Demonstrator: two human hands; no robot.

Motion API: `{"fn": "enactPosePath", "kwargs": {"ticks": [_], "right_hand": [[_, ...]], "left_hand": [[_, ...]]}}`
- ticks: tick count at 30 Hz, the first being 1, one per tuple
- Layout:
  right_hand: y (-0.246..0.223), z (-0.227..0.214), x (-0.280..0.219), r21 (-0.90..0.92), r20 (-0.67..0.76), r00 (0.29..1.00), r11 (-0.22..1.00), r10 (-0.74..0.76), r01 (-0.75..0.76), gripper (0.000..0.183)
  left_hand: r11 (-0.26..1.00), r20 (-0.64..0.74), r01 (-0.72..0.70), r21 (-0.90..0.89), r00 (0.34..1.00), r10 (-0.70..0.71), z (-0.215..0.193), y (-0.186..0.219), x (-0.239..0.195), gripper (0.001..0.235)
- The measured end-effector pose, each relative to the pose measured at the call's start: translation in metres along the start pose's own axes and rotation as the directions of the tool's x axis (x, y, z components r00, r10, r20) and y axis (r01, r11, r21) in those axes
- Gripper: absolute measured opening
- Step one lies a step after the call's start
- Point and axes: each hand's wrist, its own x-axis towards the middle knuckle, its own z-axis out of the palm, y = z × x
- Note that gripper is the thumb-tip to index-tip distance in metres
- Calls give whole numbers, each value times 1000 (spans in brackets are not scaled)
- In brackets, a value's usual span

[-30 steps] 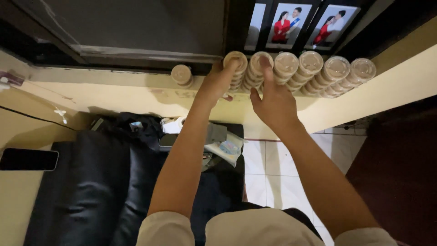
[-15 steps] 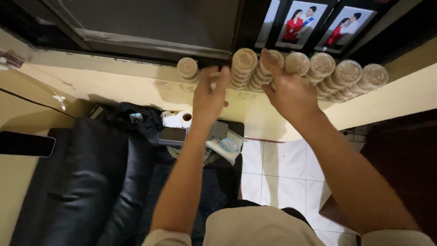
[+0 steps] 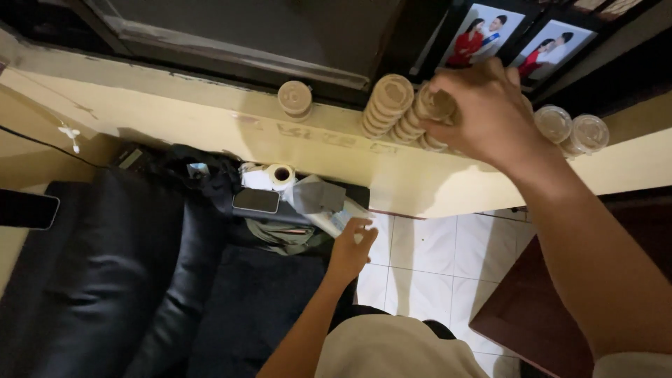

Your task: The person stacks small, round, beige containers on a black countertop. They then carry the stacks to a nearby shelf and place them in rows next to other similar stacks.

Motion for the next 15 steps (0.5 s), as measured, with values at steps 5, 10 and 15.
{"fn": "enactPosePath", "kwargs": {"ticks": [5, 10, 15], "right_hand": [[7, -2, 0, 112, 80, 997, 993, 25, -34, 49], [11, -1, -5, 116, 84, 995, 993, -49, 39, 51], [12, 3, -6, 67, 20, 991, 989, -132, 130, 51]], "left_hand": [[994, -21, 107, -4, 994, -107, -13, -41, 0, 39], [965, -48, 255, -66, 965, -258, -29, -54, -2, 38], [951, -86, 307, 33, 949, -303, -40, -55, -7, 38]]}}
